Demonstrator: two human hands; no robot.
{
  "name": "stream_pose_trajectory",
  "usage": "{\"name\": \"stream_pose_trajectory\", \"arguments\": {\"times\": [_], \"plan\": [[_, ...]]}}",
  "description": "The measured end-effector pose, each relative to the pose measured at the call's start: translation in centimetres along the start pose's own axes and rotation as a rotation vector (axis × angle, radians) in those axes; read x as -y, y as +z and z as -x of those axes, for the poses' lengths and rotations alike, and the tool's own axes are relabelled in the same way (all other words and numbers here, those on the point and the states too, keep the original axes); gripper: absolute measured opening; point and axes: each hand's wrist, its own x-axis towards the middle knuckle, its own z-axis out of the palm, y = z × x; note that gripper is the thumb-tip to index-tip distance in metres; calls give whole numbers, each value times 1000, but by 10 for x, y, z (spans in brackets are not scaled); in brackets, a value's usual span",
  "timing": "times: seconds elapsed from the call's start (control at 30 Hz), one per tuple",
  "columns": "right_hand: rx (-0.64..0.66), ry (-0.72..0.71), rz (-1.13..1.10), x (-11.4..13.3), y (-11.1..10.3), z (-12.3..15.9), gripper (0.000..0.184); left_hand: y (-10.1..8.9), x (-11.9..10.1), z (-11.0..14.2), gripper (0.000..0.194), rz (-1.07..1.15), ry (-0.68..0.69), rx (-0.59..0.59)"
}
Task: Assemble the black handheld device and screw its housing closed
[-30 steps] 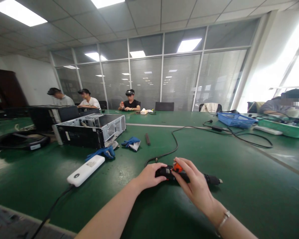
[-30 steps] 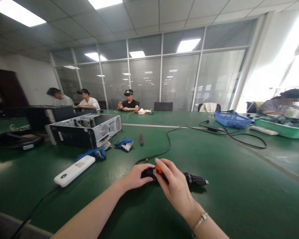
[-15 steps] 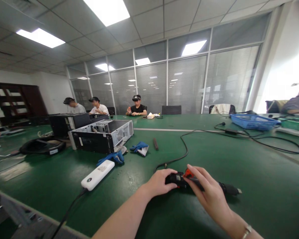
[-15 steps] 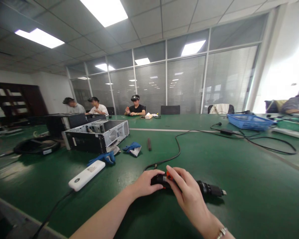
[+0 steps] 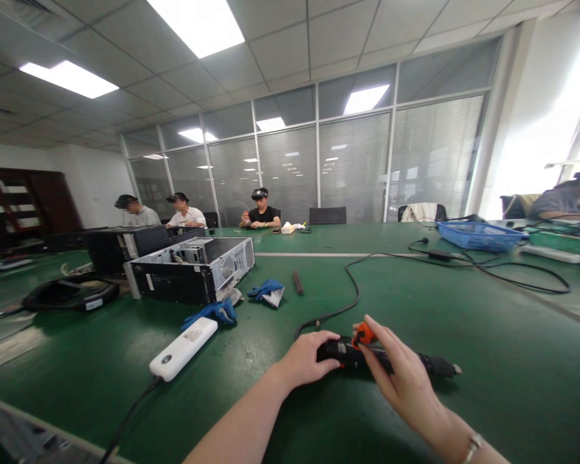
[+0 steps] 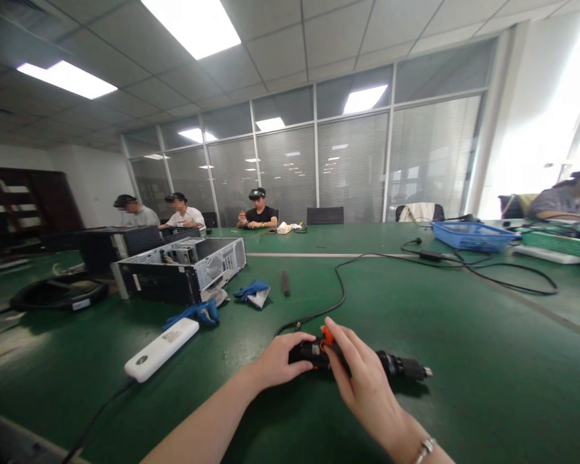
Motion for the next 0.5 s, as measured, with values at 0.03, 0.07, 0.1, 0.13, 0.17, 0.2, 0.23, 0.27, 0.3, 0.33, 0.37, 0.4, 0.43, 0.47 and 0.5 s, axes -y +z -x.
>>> {"name": "stream_pose_trajectory", "arguments": {"times": [0.03, 0.07, 0.1, 0.13, 0.17, 0.2, 0.23, 0.27, 0.3, 0.33, 0.37, 0.4, 0.43, 0.47, 0.5], "plan": [[7, -8, -3, 0, 0, 0, 58, 0, 0, 0, 50, 3, -1, -2], [10, -21, -1, 0, 1, 0, 59, 0, 0, 0, 50, 7, 0, -4], [2, -36, 7, 0, 1, 1, 59, 0, 0, 0, 50, 12, 2, -6], [-13, -48, 18, -1, 2, 1, 59, 0, 0, 0, 50, 17, 4, -8], [-31, -54, 29, -1, 3, 1, 58, 1, 0, 1, 50, 20, 6, -9], [-47, -54, 37, -2, 3, 2, 56, 1, 0, 1, 50, 20, 7, -11], [-61, -48, 43, -2, 4, 2, 55, 1, 1, 1, 50, 18, 5, -12], [-70, -38, 46, -3, 4, 3, 54, 1, 1, 1, 51, 14, 1, -13], [-76, -23, 47, -3, 4, 3, 55, 1, 2, 1, 51, 8, -5, -13], [-76, -5, 46, -3, 4, 3, 55, 1, 2, 1, 51, 3, -11, -12], [-74, 11, 46, -2, 4, 3, 57, 1, 2, 1, 51, -1, -17, -10], [-70, 23, 46, -2, 4, 3, 58, 0, 2, 1, 50, -4, -20, -8], [-63, 26, 44, -2, 3, 3, 59, 0, 2, 0, 50, -5, -21, -7], [-56, 18, 40, -2, 3, 2, 60, 0, 2, 0, 51, -4, -20, -8], [-53, 3, 37, -2, 3, 1, 61, 0, 2, 0, 51, -2, -18, -8]]}}
